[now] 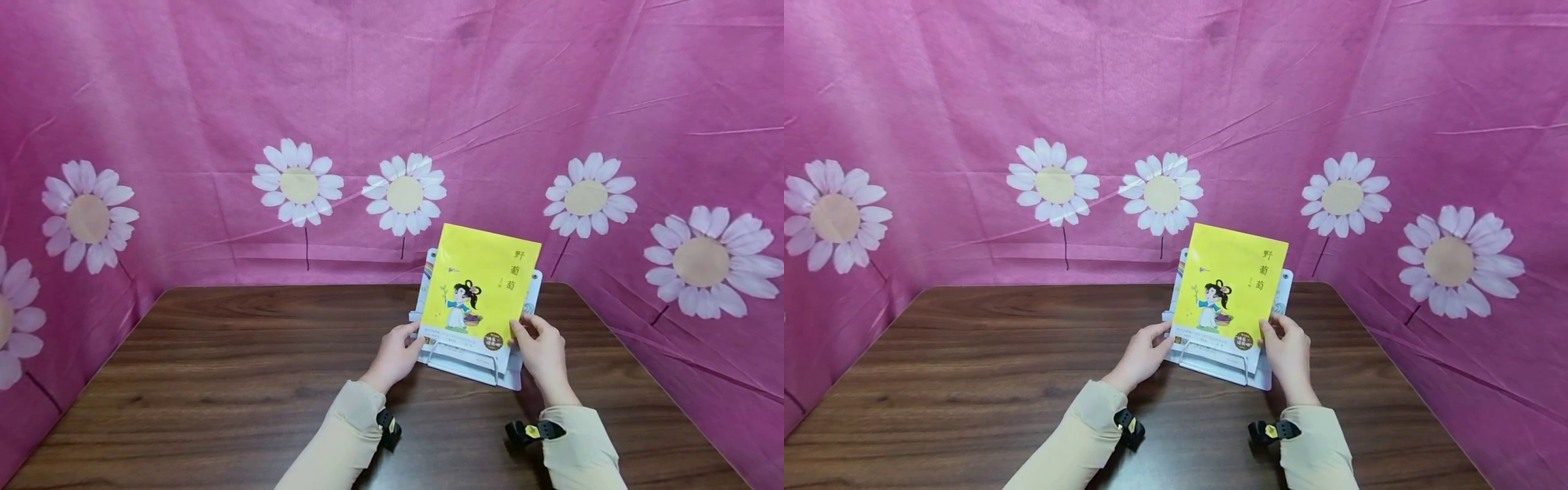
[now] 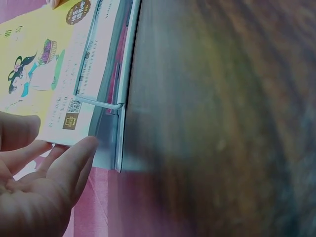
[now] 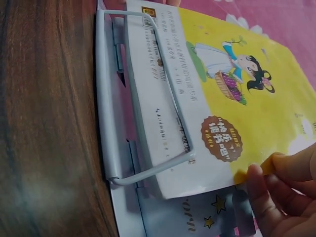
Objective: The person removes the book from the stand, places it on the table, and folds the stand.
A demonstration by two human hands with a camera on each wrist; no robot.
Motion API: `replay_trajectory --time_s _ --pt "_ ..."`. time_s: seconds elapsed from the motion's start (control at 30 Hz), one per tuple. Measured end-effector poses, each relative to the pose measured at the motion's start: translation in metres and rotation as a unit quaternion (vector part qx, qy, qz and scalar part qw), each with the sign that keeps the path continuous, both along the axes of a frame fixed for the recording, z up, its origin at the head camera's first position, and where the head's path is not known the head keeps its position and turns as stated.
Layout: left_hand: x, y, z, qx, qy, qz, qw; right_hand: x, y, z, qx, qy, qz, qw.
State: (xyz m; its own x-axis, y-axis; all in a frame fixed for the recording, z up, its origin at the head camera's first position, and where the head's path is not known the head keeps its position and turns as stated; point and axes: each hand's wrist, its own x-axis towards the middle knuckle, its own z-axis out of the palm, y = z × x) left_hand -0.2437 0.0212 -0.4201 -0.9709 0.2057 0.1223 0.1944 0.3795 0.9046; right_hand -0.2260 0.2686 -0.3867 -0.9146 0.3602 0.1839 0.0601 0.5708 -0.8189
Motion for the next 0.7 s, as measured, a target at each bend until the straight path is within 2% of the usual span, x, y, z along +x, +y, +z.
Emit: replay_trajectory --time_s 0.2,0.4,0.7 --pt "0.001 0.0 0.001 0.012 0.001 0.013 0.9999 0.0 -0.003 -0.001 0.01 0.048 -0.007 0.9988" --pt "0.002 0.0 0.005 0.023 0.023 0.022 0.9992 0.0 -0.006 -0.001 0.031 0.095 -0.03 0.9945" --pt "0.005 -0.002 0.015 0.043 0.032 0.02 0.9984 0.003 -0.009 0.001 -0.001 0.164 -0.03 0.9859"
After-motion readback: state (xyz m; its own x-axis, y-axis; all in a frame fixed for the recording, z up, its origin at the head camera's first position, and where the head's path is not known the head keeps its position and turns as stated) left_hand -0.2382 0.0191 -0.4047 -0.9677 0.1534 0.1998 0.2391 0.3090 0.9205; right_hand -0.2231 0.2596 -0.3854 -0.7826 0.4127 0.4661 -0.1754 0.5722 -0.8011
